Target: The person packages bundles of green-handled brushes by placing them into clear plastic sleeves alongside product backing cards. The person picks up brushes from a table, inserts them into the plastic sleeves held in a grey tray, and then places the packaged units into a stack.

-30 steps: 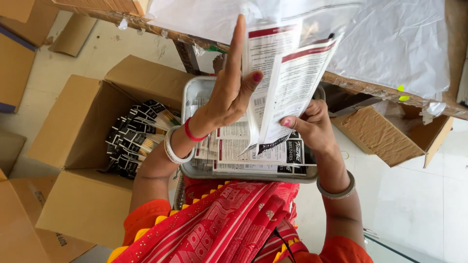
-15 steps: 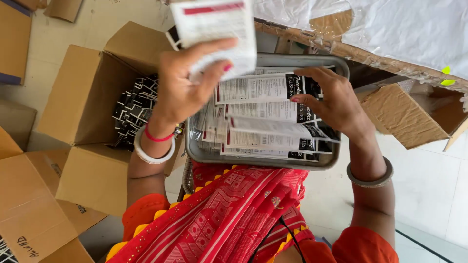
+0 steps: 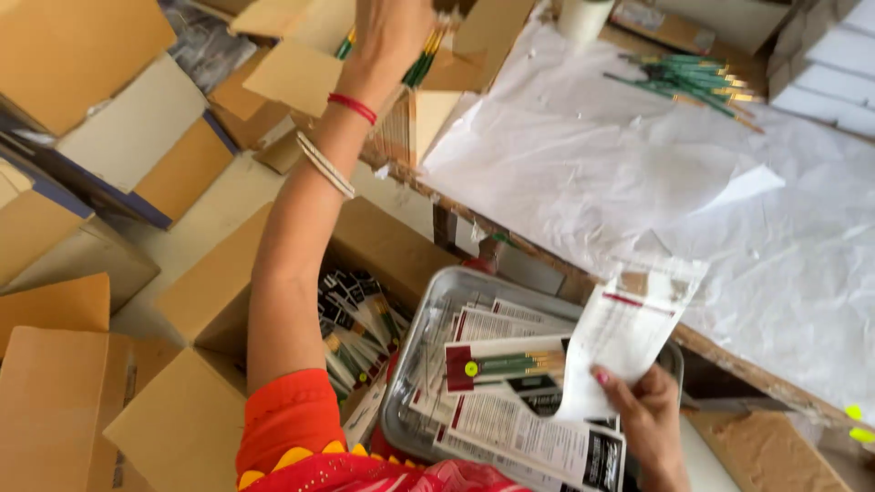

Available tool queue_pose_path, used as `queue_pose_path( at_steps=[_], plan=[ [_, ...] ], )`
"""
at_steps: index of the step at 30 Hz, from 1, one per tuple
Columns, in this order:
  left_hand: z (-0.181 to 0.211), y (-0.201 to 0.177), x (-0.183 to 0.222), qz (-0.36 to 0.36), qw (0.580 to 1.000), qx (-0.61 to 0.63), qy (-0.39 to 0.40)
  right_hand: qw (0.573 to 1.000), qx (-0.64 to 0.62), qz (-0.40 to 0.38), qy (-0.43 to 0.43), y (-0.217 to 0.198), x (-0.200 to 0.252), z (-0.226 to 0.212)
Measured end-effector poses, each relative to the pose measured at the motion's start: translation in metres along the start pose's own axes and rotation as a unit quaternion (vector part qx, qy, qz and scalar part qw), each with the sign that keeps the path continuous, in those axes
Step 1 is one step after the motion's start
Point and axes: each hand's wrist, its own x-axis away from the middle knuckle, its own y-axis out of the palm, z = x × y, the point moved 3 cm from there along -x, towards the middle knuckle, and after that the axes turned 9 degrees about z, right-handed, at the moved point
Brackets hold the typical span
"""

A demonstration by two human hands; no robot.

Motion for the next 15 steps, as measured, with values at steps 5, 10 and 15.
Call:
queue_pose_path(
  at_steps=[5,10,15],
  plan=[
    [-0.165,0.099,0.017,-0.277,0.935,-0.154,-0.161,0.991,-0.093,0.082,0.053,-0.012,-0.009,0.120],
    [-0.148,0.111,0.032,-0.477,0.819,-0.195,-0.253,0.984,-0.084,0.130,0.093,0.000,-0.012,0.158],
    [-0.197,0.136,0.048,-0.450,0.873,-0.124,-0.143,0.976,-0.091,0.155,0.120,0.017,0.006,0.160]
  ],
)
